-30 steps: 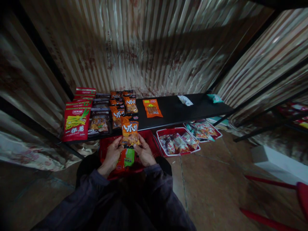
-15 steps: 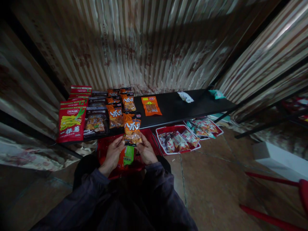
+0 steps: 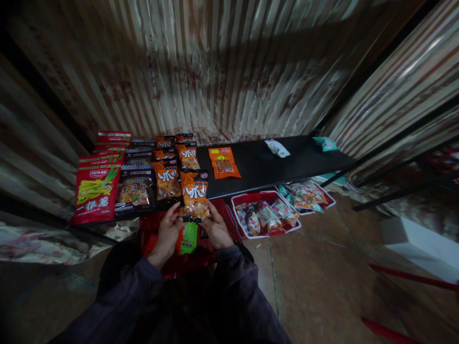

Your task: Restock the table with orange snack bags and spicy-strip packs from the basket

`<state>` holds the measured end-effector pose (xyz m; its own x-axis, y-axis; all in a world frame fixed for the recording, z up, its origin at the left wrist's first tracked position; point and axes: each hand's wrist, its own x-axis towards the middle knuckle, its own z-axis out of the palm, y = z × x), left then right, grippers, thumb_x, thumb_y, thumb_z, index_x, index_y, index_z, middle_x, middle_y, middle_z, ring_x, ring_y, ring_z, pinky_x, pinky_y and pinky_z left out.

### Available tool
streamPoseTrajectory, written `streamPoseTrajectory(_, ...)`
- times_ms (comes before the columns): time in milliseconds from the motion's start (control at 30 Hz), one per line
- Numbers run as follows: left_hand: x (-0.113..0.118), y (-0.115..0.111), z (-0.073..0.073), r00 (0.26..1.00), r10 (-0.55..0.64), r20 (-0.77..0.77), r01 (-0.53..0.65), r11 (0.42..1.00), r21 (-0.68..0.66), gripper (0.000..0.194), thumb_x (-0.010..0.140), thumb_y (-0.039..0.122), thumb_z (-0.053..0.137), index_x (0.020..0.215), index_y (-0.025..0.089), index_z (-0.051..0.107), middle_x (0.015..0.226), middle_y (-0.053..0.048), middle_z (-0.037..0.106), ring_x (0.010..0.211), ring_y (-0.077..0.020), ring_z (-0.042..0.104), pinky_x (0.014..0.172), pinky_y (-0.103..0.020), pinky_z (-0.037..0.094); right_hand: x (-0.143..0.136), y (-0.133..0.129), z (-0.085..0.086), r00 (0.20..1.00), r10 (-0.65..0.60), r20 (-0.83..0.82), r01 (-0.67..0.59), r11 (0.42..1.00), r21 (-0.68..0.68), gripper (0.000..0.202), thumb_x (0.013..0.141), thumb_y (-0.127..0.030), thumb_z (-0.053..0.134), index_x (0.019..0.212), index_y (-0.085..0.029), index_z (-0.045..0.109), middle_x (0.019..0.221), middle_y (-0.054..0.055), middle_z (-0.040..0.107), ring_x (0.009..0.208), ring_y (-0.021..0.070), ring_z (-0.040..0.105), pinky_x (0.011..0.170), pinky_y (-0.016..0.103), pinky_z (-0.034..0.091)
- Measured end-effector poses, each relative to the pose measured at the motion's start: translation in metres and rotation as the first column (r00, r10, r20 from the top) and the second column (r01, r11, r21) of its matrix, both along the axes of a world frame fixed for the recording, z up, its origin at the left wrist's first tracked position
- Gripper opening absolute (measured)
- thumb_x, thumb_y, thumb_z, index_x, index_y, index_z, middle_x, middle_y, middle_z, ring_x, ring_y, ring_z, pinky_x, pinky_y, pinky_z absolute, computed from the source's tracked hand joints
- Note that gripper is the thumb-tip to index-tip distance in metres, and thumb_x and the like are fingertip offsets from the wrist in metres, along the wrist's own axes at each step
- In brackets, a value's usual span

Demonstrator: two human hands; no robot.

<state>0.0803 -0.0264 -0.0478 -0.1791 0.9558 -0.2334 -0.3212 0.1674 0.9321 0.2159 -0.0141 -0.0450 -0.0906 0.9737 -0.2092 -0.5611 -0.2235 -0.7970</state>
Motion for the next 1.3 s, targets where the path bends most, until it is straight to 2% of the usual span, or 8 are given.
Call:
streamPoseTrajectory(133, 0.002, 0.008, -0.005, 0.983, 0.024, -0.185, -0.005, 0.995, 0.103, 0.053, 0.077, 0.008, 0.046, 0.128, 0.022, 0.051, 0.123, -0.005, 0.062, 0.109, -0.0154, 0.058, 0.095, -0.030, 0.044, 0.001, 0.009, 0.000, 1.000, -0.010, 0.021, 0.010, 1.000, 0.001, 0.054, 0.060, -0.019, 0.076, 0.111, -0.030, 0.064, 0.111, -0.001, 0.068, 0.099, 0.0189, 0.063, 0.087, 0.033, 0.050)
streamPoseTrajectory(267, 0.004, 0.016, -0.003, 0.952, 0.044, -0.302, -0.014, 0.995, 0.100, 0.048, 0.076, 0.007, 0.045, 0.120, 0.022, 0.059, 0.121, -0.004, 0.063, 0.111, -0.0168, 0.057, 0.100, -0.032, 0.040, 0.002, 0.020, 0.001, 0.999, -0.010, 0.044, 0.010, 1.000, 0.014, 0.054, 0.060, -0.019, 0.076, 0.112, -0.029, 0.063, 0.112, 0.001, 0.067, 0.098, 0.0194, 0.063, 0.084, 0.032, 0.050)
streamPoseTrajectory(433, 0.008, 0.026, 0.005, 0.957, 0.065, -0.284, -0.045, 0.996, 0.076, 0.045, 0.075, 0.006, 0.045, 0.114, 0.021, 0.063, 0.114, -0.002, 0.067, 0.106, -0.0164, 0.059, 0.098, -0.031, 0.043, 0.007, 0.033, -0.001, 0.998, -0.020, 0.056, 0.019, 1.000, 0.015, 0.055, 0.059, -0.019, 0.078, 0.112, -0.029, 0.064, 0.108, 0.000, 0.068, 0.091, 0.0174, 0.064, 0.080, 0.030, 0.051)
streamPoseTrajectory(600, 0.012, 0.036, 0.005, 0.948, 0.105, -0.301, -0.085, 0.993, 0.079, 0.044, 0.075, 0.004, 0.043, 0.111, 0.020, 0.064, 0.108, -0.004, 0.069, 0.097, -0.0154, 0.062, 0.094, -0.030, 0.045, 0.008, 0.043, -0.003, 0.998, -0.030, 0.054, 0.029, 0.999, 0.025, 0.054, 0.059, -0.020, 0.078, 0.111, -0.029, 0.064, 0.103, 0.000, 0.070, 0.090, 0.0178, 0.065, 0.084, 0.033, 0.050)
streamPoseTrajectory(867, 0.014, 0.050, 0.006, 0.937, 0.136, -0.323, -0.100, 0.987, 0.126, 0.042, 0.075, 0.003, 0.046, 0.108, 0.021, 0.065, 0.113, -0.004, 0.066, 0.105, -0.0166, 0.059, 0.101, -0.033, 0.040, 0.009, 0.057, -0.003, 0.996, -0.046, 0.074, 0.045, 0.999, 0.015, 0.057, 0.059, -0.020, 0.077, 0.114, -0.029, 0.063, 0.102, 0.000, 0.071, 0.090, 0.0183, 0.066, 0.078, 0.032, 0.052)
streamPoseTrajectory(1067, 0.016, 0.062, -0.001, 0.974, 0.066, -0.219, -0.047, 0.995, 0.091, 0.043, 0.077, 0.008, 0.048, 0.116, 0.021, 0.060, 0.120, -0.006, 0.062, 0.095, -0.0163, 0.064, 0.088, -0.032, 0.051, 0.014, 0.073, -0.008, 0.993, -0.020, 0.116, 0.017, 0.999, 0.028, 0.063, 0.059, -0.021, 0.077, 0.119, -0.028, 0.059, 0.099, 0.001, 0.071, 0.089, 0.0189, 0.065, 0.077, 0.032, 0.052)
streamPoseTrajectory(1167, 0.015, 0.067, 0.000, 0.967, 0.037, -0.253, -0.011, 0.994, 0.104, 0.045, 0.078, 0.009, 0.047, 0.120, 0.020, 0.057, 0.124, -0.008, 0.059, 0.088, -0.0159, 0.065, 0.087, -0.034, 0.051, 0.013, 0.080, -0.008, 0.993, -0.032, 0.112, 0.028, 0.999, 0.037, 0.063, 0.059, -0.020, 0.077, 0.118, -0.030, 0.060, 0.104, 0.000, 0.070, 0.093, 0.0192, 0.065, 0.079, 0.033, 0.052)
streamPoseTrajectory(1300, 0.013, 0.072, 0.006, 0.926, 0.058, -0.374, 0.002, 0.988, 0.156, 0.050, 0.073, 0.006, 0.051, 0.122, 0.018, 0.056, 0.128, -0.010, 0.056, 0.109, -0.0211, 0.058, 0.102, -0.038, 0.041, 0.009, 0.090, -0.007, 0.996, -0.024, 0.088, 0.020, 0.999, 0.038, 0.062, 0.058, -0.018, 0.076, 0.116, -0.029, 0.061, 0.101, 0.000, 0.071, 0.089, 0.0181, 0.065, 0.079, 0.033, 0.053)
